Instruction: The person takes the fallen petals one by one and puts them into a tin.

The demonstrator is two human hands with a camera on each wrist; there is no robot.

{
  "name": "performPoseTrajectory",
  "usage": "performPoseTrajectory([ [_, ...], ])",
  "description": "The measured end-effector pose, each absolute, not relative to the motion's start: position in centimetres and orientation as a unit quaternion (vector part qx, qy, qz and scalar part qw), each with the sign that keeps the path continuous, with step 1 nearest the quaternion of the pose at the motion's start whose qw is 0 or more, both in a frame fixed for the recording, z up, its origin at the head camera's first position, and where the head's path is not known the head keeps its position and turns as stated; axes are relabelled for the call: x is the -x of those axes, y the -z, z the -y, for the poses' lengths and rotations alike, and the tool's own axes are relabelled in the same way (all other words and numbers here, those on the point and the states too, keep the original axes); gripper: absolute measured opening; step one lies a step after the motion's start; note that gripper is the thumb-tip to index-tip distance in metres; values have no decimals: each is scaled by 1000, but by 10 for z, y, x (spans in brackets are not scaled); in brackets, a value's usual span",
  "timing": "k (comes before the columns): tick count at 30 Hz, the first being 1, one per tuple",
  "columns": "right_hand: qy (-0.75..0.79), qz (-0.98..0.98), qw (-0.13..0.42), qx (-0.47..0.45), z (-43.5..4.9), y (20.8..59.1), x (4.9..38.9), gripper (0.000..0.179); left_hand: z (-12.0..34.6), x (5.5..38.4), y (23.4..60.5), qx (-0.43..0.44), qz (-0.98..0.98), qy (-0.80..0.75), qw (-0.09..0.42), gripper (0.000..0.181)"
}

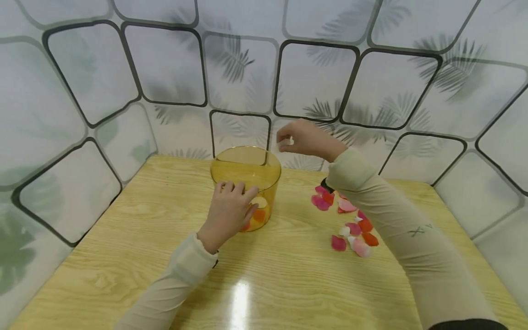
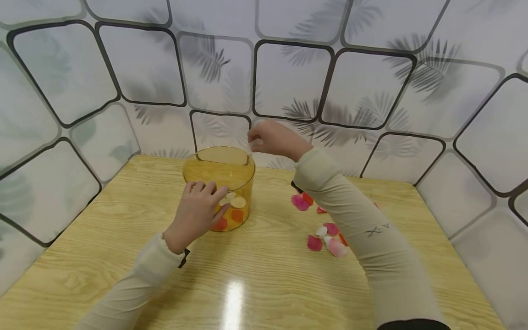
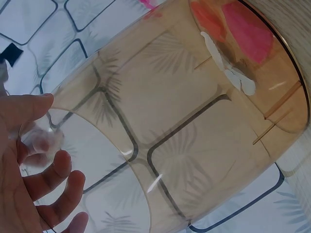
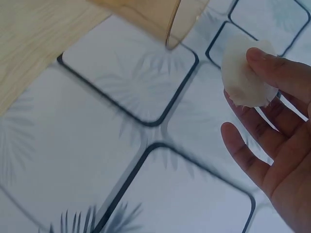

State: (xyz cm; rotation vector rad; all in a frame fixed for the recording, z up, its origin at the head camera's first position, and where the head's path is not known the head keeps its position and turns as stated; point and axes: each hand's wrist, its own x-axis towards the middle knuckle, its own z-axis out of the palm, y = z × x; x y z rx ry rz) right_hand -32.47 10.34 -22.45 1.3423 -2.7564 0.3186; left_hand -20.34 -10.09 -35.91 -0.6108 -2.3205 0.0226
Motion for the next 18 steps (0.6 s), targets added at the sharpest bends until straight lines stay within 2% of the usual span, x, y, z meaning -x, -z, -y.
performPoseTrajectory([
  [8,-85,877,15,-472,-44,231,331,7,100,202,357,241,894,-6,377,33],
  [18,-73,874,8,-480,2,233,342,12,101,203,357,240,895,-12,375,30],
])
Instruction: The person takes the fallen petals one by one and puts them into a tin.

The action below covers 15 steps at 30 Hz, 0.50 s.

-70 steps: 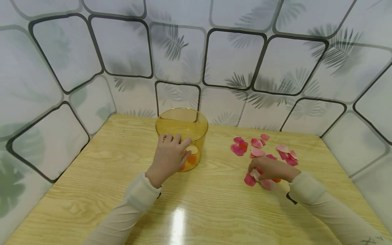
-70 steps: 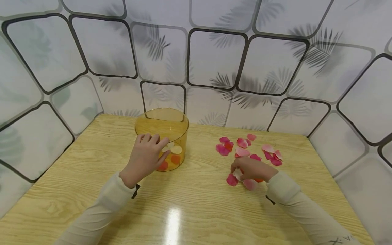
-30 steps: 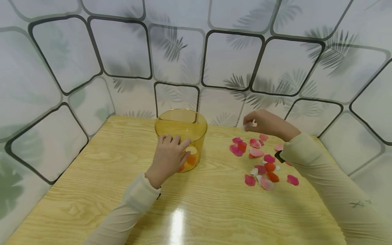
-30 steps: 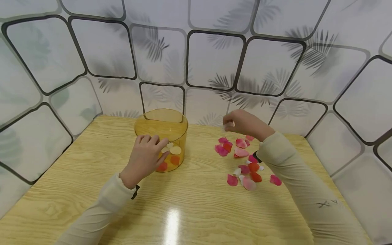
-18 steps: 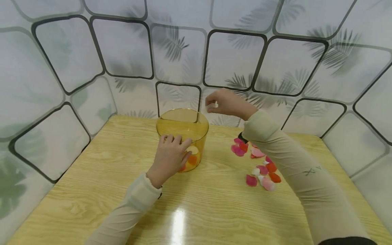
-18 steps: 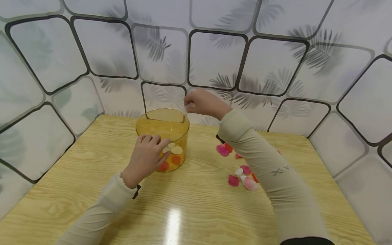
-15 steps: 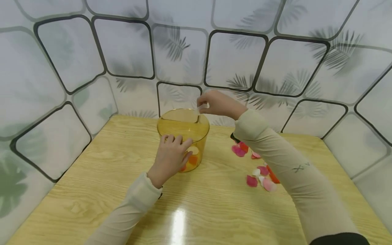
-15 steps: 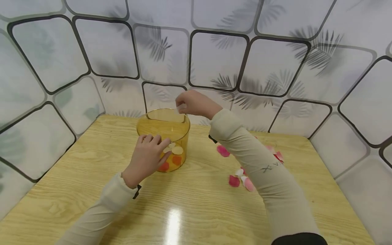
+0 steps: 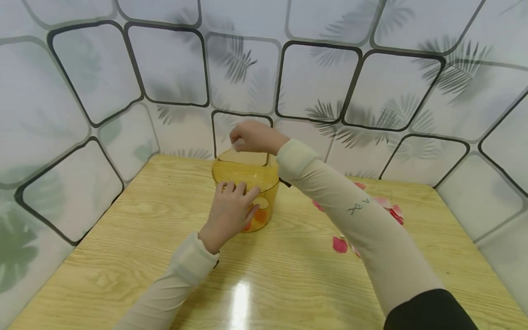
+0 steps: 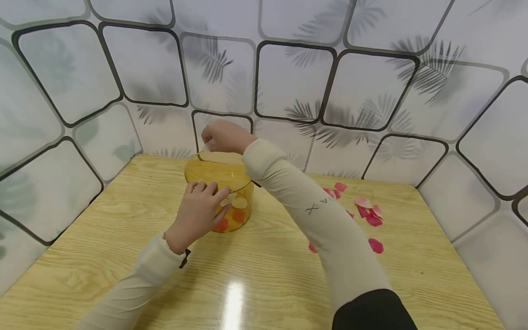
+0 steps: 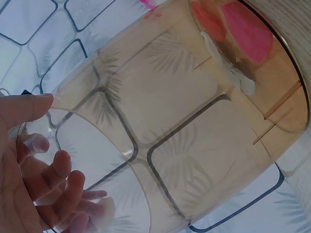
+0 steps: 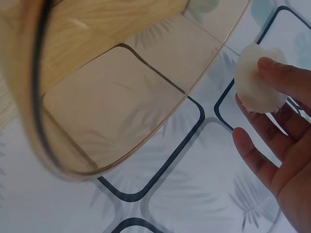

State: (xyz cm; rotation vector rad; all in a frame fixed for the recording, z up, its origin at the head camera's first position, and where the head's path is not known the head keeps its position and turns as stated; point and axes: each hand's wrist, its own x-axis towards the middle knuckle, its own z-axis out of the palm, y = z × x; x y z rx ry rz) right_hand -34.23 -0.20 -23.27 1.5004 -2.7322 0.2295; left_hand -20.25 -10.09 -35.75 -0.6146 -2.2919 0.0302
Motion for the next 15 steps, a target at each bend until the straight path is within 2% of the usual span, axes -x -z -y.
performPoseTrajectory([
  [9,-53,869,-7,-492,20,234,344,7,102,204,359,240,897,-9,372,31],
  [15,-42,872,-20,-488,18,234,343,14,102,204,360,242,896,-8,373,31],
])
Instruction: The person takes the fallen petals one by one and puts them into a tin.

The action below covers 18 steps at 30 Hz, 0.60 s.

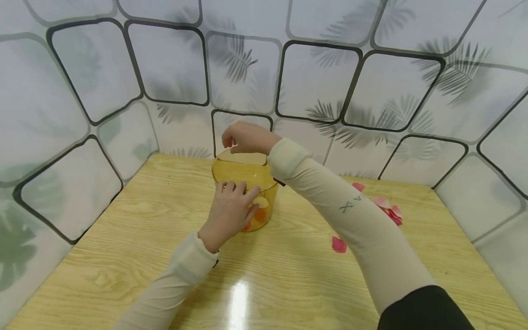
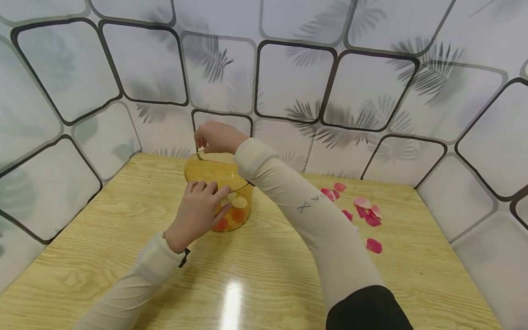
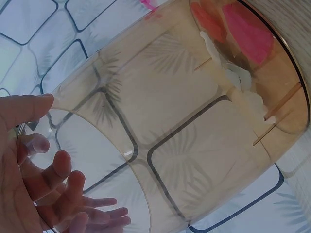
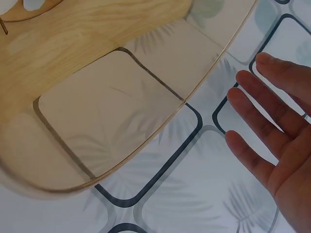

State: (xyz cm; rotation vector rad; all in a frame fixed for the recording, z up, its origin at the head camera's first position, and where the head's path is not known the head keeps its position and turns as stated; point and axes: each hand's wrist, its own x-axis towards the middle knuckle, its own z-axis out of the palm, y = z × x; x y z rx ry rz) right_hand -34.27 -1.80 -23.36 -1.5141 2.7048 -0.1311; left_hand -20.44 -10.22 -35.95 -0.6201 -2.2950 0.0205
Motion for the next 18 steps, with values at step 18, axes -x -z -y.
performPoseTrajectory([
  [18,51,-886,22,461,-69,228,296,31,102,204,360,241,899,-8,367,33],
])
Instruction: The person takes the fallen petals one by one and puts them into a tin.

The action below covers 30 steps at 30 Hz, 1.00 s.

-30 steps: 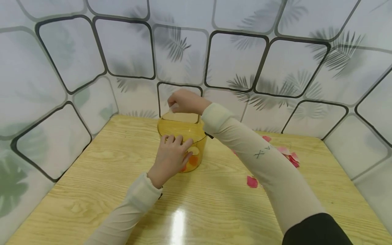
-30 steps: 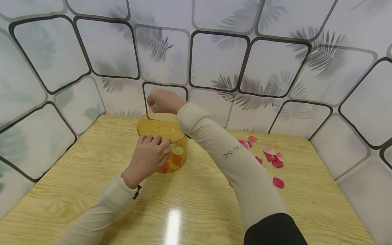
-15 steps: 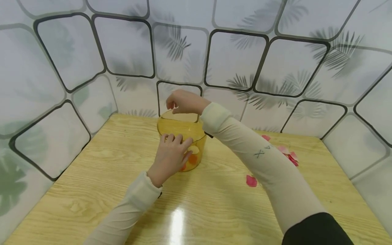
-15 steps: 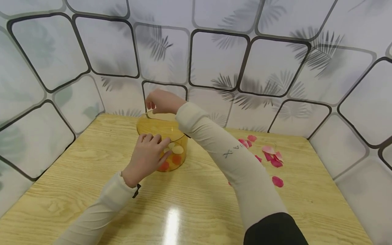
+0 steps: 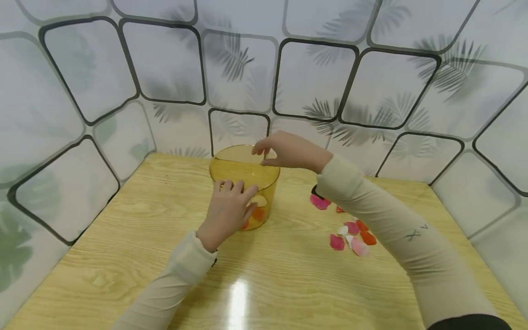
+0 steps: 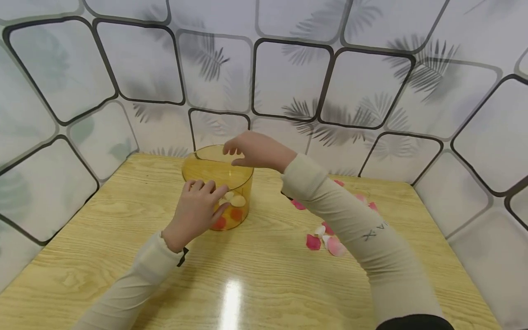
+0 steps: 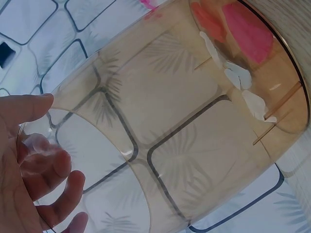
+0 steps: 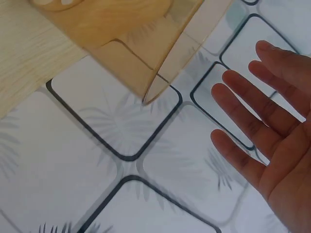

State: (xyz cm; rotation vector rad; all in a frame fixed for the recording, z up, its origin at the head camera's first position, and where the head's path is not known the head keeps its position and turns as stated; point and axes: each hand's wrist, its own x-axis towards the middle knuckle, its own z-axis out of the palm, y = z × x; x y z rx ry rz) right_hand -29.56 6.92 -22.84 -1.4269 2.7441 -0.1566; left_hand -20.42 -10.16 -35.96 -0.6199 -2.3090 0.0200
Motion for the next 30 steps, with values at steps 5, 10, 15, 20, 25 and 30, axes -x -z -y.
performPoseTrajectory([
  [5,53,-886,-30,459,-117,235,266,31,102,204,359,239,901,-2,362,32],
  [10,57,-895,-45,439,-165,257,238,33,103,204,359,239,900,5,366,31],
  [15,53,-903,-30,426,-204,294,224,32,104,203,357,238,899,8,367,31],
  [20,80,-906,41,413,-226,340,224,32,105,204,358,236,900,6,367,32],
  [25,77,-913,99,388,-236,374,228,30,104,203,357,235,902,4,362,31],
  [30,65,-916,107,382,-245,390,233,35,101,203,358,240,901,3,362,32],
])
